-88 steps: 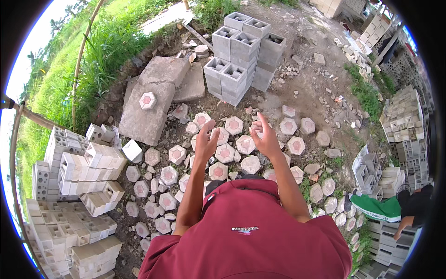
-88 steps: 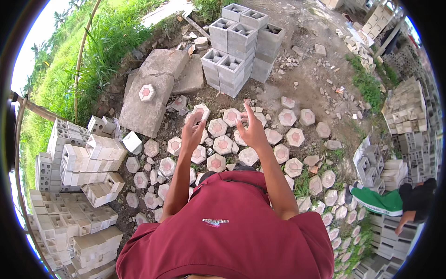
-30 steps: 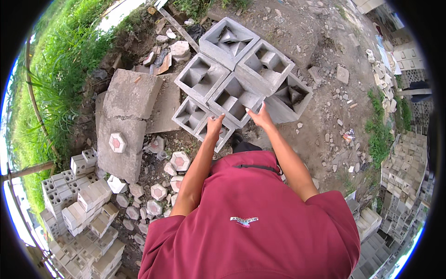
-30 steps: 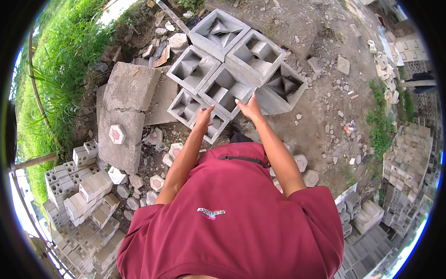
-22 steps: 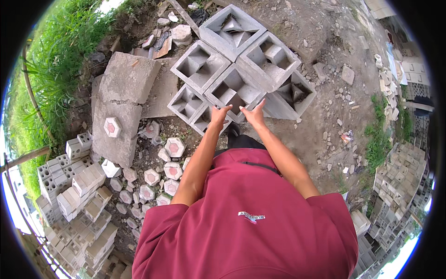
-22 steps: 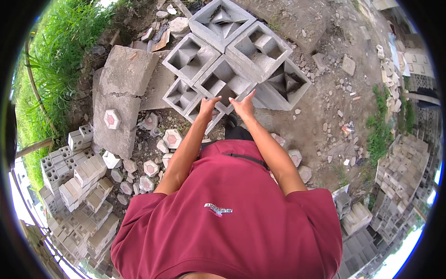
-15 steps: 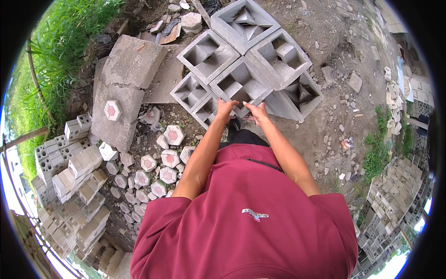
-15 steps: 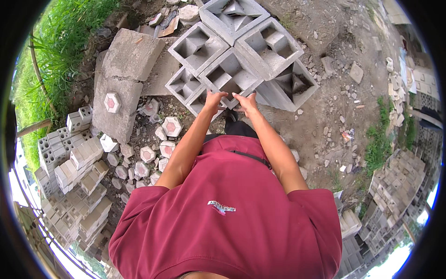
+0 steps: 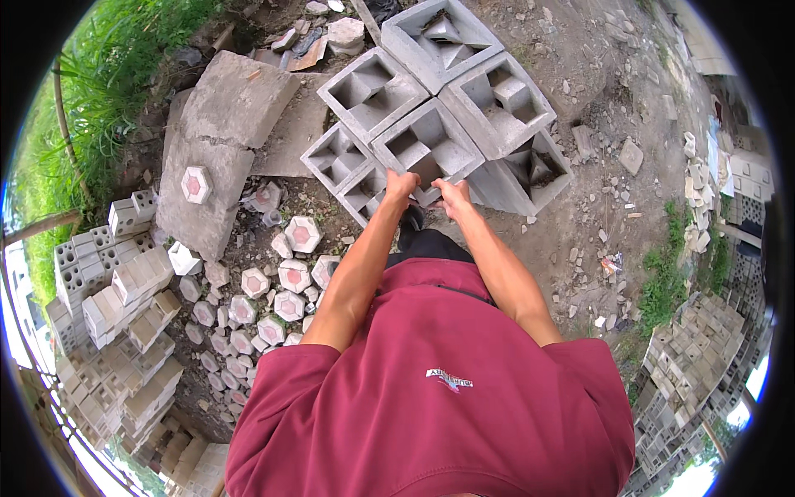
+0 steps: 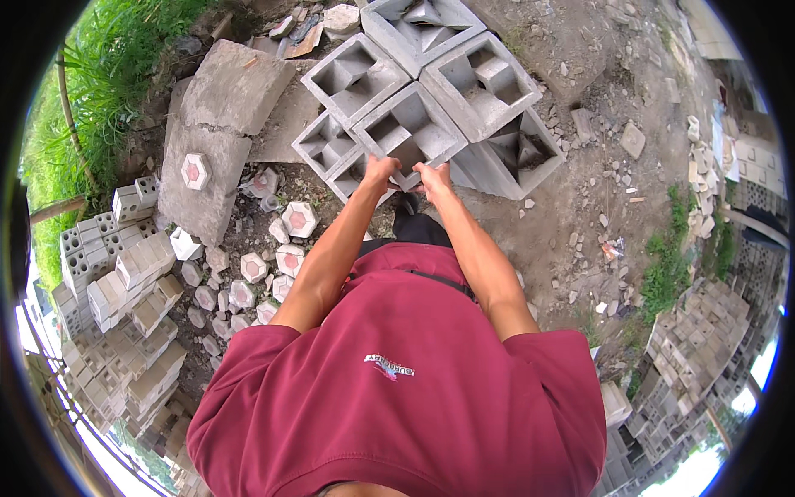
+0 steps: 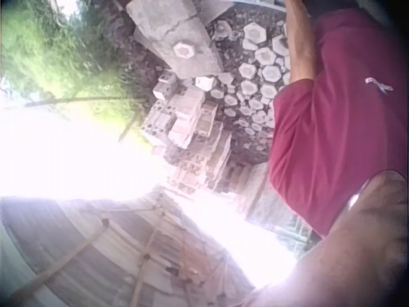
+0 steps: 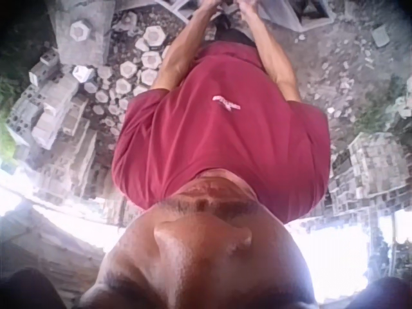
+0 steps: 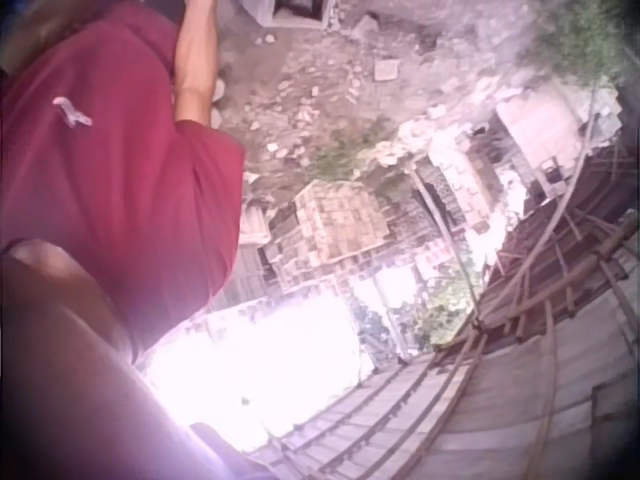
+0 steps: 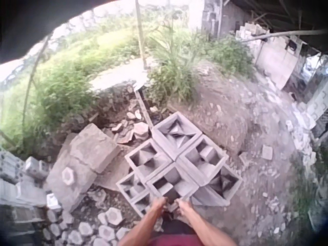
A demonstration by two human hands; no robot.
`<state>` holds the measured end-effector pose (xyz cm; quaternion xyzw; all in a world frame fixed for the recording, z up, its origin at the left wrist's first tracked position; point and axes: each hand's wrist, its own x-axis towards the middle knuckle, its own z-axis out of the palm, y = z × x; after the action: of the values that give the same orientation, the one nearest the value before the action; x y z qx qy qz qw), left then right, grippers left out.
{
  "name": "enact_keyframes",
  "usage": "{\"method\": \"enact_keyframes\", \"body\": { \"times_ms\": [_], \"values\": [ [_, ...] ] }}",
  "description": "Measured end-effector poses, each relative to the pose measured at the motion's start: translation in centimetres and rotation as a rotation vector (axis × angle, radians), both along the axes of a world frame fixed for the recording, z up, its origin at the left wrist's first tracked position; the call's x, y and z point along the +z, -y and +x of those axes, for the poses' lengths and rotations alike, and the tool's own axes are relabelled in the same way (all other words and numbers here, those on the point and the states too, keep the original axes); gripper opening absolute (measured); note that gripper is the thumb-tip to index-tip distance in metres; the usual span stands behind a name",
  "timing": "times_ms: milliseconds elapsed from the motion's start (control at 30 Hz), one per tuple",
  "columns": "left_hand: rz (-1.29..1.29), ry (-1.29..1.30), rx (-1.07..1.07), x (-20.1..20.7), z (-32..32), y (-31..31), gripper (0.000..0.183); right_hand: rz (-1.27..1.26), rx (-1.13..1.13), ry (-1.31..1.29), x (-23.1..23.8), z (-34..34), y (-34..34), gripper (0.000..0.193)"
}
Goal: The person picks up decorative concrete blocks by hand and stacks them onto a pile in an outdoor area.
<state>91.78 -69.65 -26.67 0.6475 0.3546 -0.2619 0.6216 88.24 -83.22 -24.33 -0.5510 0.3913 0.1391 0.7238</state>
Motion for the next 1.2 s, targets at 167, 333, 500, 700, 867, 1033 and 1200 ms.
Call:
{"method": "enact_keyframes", "body": {
  "times_ms": [167, 333, 500, 700, 867, 1033, 1200],
  "values": [
    [-0.107, 0.001, -0.026, 4.9, -2.9, -0.7, 0.068, 0.001, 0.005, -0.027, 2.1, -2.5, -0.5, 0.034],
    [-0.165, 0.037, 0.037, 6.2, -6.6, -2.6, 0.056, -0.006, 0.087, 0.011, 6.1, -5.3, -1.9, 0.033],
    [-0.189, 0.074, -0.199, 7.7, -10.3, -7.6, 0.060, -0.051, 0.245, -0.016, 8.1, -6.4, -3.8, 0.032],
    [-0.279, 0.006, -0.050, 16.0, -15.2, -20.2, 0.101, 0.128, 0.406, -0.077, 11.9, -8.2, -9.1, 0.025],
    [-0.254, 0.307, 0.363, 16.3, -19.8, -29.2, 0.104, 0.159, 0.510, -0.031, 14.1, -11.7, -15.1, 0.023],
    [-0.123, 0.252, 0.125, 18.4, -24.7, -36.6, 0.097, 0.006, 0.799, 0.056, 18.1, -15.2, -20.7, 0.028],
    [-0.339, 0.426, 0.414, 18.1, -34.0, -38.6, 0.056, -0.063, 1.112, 0.167, 19.0, -18.5, -26.6, 0.041]
  ]
}}
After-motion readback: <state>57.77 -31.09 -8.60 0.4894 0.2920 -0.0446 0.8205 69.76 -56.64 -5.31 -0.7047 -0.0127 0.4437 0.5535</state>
